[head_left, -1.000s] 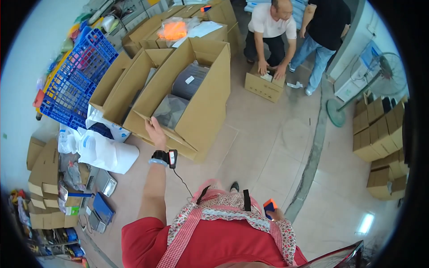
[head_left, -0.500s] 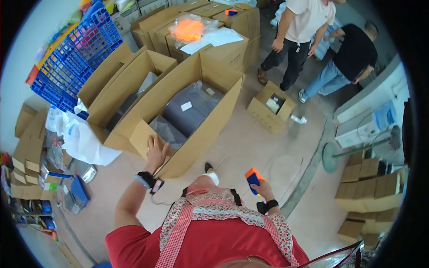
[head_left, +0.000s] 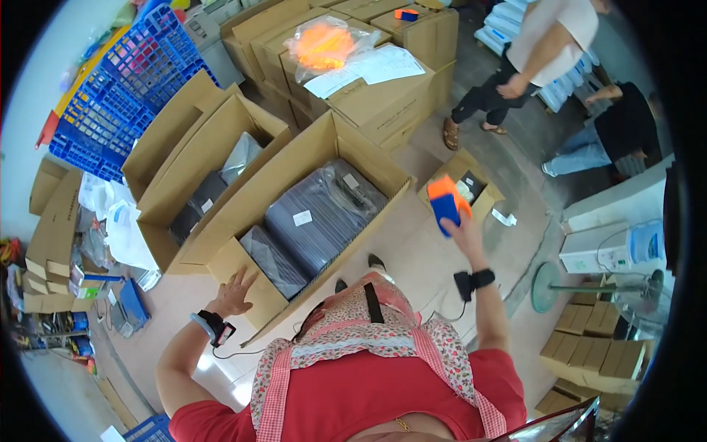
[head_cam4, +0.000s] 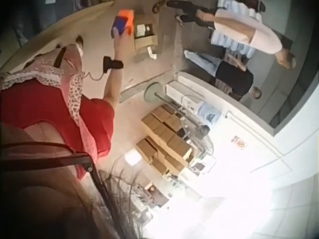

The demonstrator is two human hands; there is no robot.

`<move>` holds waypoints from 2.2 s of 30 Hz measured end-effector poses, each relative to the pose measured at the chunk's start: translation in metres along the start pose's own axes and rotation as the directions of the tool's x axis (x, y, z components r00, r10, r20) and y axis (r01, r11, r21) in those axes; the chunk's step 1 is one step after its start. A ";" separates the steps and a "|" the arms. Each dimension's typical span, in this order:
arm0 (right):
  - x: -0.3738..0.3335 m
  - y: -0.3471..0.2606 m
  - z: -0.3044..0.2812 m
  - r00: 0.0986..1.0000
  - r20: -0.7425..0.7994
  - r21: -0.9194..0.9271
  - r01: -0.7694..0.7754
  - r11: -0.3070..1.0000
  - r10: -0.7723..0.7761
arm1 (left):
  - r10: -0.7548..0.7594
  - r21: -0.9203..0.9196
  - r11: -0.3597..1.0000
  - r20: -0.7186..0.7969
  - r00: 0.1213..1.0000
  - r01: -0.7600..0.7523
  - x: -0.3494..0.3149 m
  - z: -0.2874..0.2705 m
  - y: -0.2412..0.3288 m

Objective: The person seals cardboard boxes with a tape dispenser, folding the flaps and applying tape across the seams before moving them aside.

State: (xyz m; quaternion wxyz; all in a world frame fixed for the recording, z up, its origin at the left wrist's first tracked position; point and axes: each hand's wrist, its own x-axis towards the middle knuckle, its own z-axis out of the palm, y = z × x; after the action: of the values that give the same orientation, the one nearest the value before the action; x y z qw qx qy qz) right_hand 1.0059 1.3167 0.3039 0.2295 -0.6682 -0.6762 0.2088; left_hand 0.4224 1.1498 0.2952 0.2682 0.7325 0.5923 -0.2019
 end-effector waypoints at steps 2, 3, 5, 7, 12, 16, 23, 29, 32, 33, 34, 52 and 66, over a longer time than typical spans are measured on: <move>0.070 -0.034 -0.015 0.989 0.070 -0.018 0.130 0.991 -0.128 | -0.032 -0.038 0.999 -0.007 0.999 0.032 0.000 -0.007 0.000; 0.100 -0.044 -0.010 0.987 0.081 -0.015 0.144 0.990 -0.142 | -0.057 -0.058 0.997 0.017 0.998 0.058 0.000 -0.012 0.001; 0.152 -0.066 -0.001 0.892 0.120 -0.098 0.447 0.889 -0.436 | -0.111 -0.114 0.986 0.063 0.992 0.118 0.000 -0.017 0.009; 0.185 -0.094 0.011 0.785 0.244 -0.041 0.595 0.803 -0.569 | -0.159 -0.175 0.970 0.068 0.985 0.169 0.003 -0.015 0.020; 0.227 -0.164 0.046 0.237 0.444 0.276 0.881 0.384 -0.864 | -0.286 -0.284 0.911 0.093 0.954 0.300 0.009 -0.018 0.016; 0.217 -0.180 0.107 -0.174 0.552 0.489 0.859 0.148 -0.816 | -0.353 -0.357 0.866 0.059 0.934 0.350 0.009 -0.017 0.035; 0.201 -0.190 0.191 -0.367 0.618 0.621 0.770 0.145 -0.695 | -0.545 -0.497 0.773 -0.205 0.813 0.394 0.008 -0.018 0.059; 0.223 -0.192 0.174 -0.330 0.645 0.583 0.796 0.165 -0.689 | -0.573 -0.648 0.668 -0.134 0.809 0.366 -0.054 -0.071 0.128; 0.239 -0.182 0.154 -0.181 0.701 0.501 0.814 0.295 -0.690 | -0.504 -0.683 0.680 -0.169 0.847 0.268 -0.067 -0.059 0.142; 0.244 -0.177 0.145 -0.108 0.707 0.453 0.827 0.332 -0.699 | -0.523 -0.671 0.677 -0.148 0.839 0.304 -0.064 -0.051 0.144; 0.244 -0.182 0.128 -0.027 0.702 0.436 0.806 0.400 -0.711 | -0.540 -0.654 0.676 -0.126 0.832 0.340 -0.059 -0.042 0.143; 0.184 -0.082 0.203 0.958 -0.040 -0.245 0.265 0.933 -0.283 | -0.536 -0.509 0.813 -0.462 0.706 0.284 0.031 -0.018 0.041; 0.175 -0.099 0.182 0.993 -0.020 -0.165 0.113 0.980 -0.118 | -0.517 -0.444 0.855 -0.772 0.369 0.270 0.069 -0.100 0.035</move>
State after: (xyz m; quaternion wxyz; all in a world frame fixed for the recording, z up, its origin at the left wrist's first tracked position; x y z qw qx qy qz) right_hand 0.8184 1.4943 0.2212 0.1955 -0.6474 -0.7253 0.1290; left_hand 0.4698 1.2602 0.3354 -0.0404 0.5267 0.8216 0.2143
